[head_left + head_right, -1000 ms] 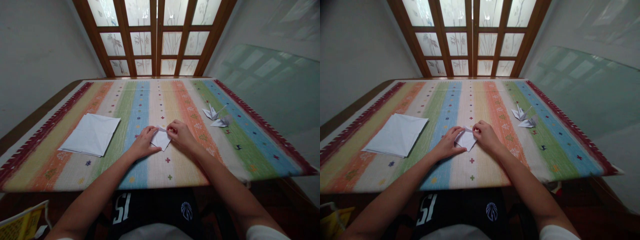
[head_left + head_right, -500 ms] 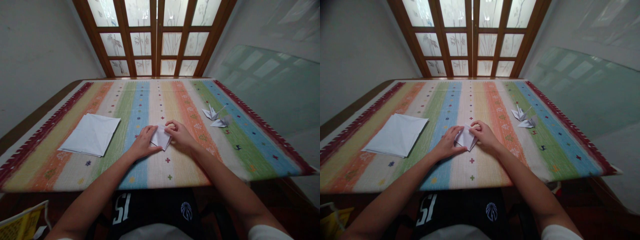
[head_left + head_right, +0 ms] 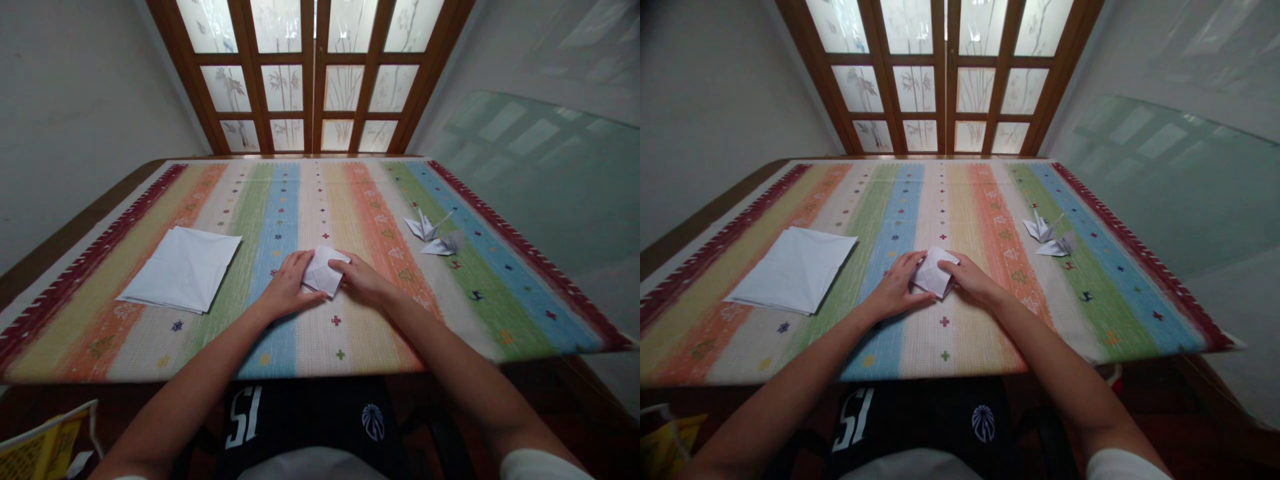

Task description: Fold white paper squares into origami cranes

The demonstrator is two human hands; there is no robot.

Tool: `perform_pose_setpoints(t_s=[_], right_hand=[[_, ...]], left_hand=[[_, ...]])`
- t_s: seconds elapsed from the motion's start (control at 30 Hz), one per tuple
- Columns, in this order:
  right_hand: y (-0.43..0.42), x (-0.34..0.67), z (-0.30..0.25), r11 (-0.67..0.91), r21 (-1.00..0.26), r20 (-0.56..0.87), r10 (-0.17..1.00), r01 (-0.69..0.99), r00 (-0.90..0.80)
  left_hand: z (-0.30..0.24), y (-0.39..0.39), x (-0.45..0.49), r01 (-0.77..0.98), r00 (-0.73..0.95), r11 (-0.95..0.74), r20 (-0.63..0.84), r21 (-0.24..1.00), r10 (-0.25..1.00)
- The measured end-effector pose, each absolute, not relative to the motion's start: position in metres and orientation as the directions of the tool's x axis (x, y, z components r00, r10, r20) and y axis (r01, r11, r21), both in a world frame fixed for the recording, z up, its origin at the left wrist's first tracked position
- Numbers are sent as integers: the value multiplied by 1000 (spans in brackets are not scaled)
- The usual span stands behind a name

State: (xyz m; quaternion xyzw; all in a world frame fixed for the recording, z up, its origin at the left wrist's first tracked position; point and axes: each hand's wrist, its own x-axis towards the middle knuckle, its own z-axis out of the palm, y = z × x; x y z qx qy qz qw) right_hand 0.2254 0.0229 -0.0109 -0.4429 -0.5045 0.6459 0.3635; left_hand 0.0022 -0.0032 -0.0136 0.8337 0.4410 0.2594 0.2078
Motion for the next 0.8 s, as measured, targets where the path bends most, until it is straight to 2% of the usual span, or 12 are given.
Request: perform_pose_setpoints(t_s=[0.13, 0.33, 0.53, 0.8], right_hand=[[22, 228, -9, -226, -973, -185, 893, -54, -411], [18, 236, -3, -13, -1000, -21, 727, 17, -687], [14, 236, 0, 108, -985, -7, 756, 137, -654], [16, 233, -1, 405, -863, 168, 794, 303, -584]], left_hand=[[-14, -3, 2, 627, 476, -526, 251, 575, 843], [-14, -3, 3, 639, 464, -511, 242, 575, 852], [-12, -3, 4, 608, 483, -534, 261, 587, 836], [-16, -3, 4, 613, 498, -559, 277, 559, 822]])
